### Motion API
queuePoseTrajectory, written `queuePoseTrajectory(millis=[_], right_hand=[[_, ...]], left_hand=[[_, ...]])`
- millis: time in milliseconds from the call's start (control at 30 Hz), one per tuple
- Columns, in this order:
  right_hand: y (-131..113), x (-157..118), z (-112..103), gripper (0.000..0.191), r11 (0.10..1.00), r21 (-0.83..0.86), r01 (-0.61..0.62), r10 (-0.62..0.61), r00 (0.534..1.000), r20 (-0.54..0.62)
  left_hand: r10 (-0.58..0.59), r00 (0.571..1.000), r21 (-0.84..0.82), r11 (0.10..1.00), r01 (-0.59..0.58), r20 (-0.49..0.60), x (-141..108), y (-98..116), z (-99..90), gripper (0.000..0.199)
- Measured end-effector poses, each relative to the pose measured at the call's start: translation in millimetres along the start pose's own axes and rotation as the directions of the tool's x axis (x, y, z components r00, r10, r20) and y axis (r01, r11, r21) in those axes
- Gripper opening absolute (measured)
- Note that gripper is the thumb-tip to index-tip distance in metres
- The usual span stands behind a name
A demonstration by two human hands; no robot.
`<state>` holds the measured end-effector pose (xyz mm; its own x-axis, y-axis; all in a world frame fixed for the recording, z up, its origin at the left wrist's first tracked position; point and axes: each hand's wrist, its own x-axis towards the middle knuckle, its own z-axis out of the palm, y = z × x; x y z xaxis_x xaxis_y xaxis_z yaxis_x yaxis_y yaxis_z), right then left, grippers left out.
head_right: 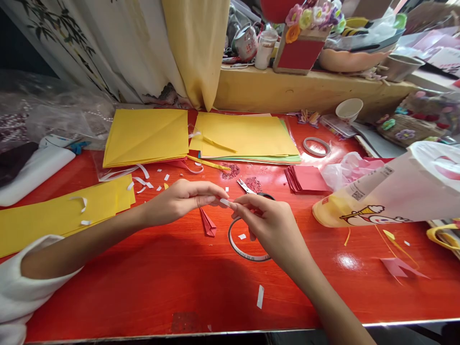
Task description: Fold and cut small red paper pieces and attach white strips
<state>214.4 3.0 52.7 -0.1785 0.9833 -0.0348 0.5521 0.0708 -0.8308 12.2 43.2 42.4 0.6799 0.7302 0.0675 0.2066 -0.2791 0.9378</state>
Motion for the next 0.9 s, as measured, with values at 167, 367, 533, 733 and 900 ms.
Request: queuePoseTrajectory(millis=[167,367,533,733,900], right_hand=[[1,-1,0,0.022,1.0,-0.018,0.007,-0.007,1.0,0.003],[0,-1,2,0.024,0.998,-0.059,-0.015,0.017,1.0,0.024],[1,0,2,0.024,0.998,-0.057,-0.031,0.033,0.999,0.029],[0,2,-3,0.024,0.998,-0.007,-0.066,0.066,0.996,0.055],[2,5,-10,0.023,0.986,0.162,-0.049,0.054,0.998,-0.029]], left_hand=[[-0.004,1.0,-0.064,0.998,0.004,0.012,1,-2,1.0,0.024],[-0.039,0.999,-0.173,0.984,0.039,0.002,2,-7,7.8,0.022],[-0.044,0.998,-0.231,0.973,0.031,-0.054,3,-12,12.6,0.021],[-0.057,0.989,-0.135,0.99,0.038,-0.138,5,-12,10.9,0.022],[-0.095,0.959,0.007,0.995,0.1,-0.266,7,-18,5.9,0.018]])
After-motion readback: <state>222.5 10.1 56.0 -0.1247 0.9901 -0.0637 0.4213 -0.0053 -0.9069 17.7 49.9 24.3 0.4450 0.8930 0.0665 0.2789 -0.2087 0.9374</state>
